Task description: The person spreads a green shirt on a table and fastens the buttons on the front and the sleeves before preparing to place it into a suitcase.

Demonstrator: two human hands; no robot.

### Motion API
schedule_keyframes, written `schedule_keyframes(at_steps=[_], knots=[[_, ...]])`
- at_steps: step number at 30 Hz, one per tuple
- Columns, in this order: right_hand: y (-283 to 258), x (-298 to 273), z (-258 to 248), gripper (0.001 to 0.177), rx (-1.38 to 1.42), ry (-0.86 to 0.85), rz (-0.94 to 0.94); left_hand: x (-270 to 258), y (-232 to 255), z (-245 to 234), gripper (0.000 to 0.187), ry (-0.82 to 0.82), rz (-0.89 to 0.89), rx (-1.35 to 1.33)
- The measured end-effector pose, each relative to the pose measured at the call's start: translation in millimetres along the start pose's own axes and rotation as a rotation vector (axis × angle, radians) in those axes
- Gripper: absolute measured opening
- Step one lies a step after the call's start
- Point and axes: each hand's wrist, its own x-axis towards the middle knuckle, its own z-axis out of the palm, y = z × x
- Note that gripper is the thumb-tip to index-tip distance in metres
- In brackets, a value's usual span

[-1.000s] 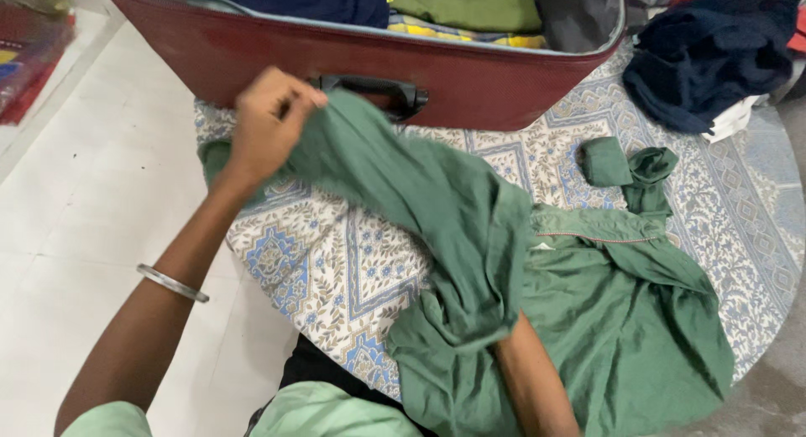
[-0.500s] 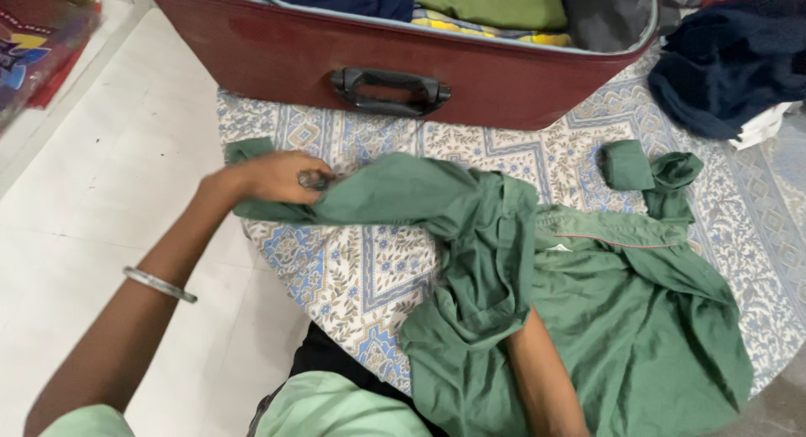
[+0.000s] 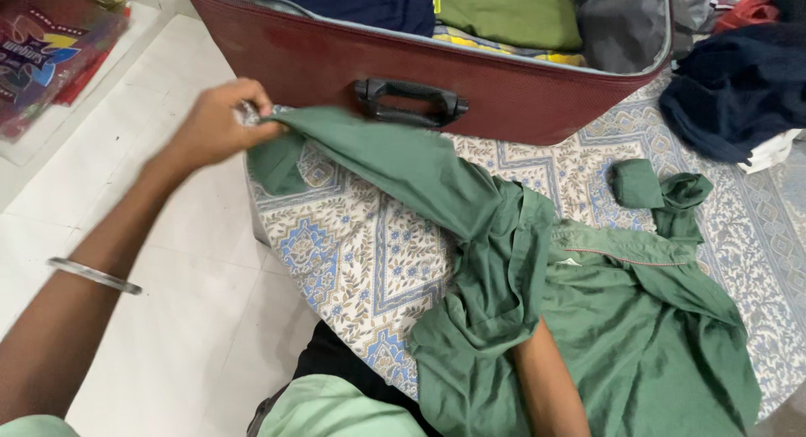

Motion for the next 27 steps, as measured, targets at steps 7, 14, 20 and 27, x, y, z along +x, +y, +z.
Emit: schedule_keyframes(at_steps=[7,14,20,27], knots=[[2.9,-3.4,-2.9,0.027,0.011,0.002,0.013,-14.2,16.1,-26.5,0.04,-0.74,-0.537,-0.2],[-4.9,3.2,-5.4,0.028,0.047,0.023,-0.016,-59.0,-35.6,14.2,0.072,-0.98,-0.931,-0.461],[-5.7,0.3,-9.6,0.028,0.076,0.05,-0.025,-109.5,-68.4,49.3,0.087,-1.122,-0.899,-0.205],[-1.9,-1.8,-8.5,0.028,0.098,0.04,-0.02,-233.8,-105.6,175.7,0.075,-0.54,-1.147,-1.227]])
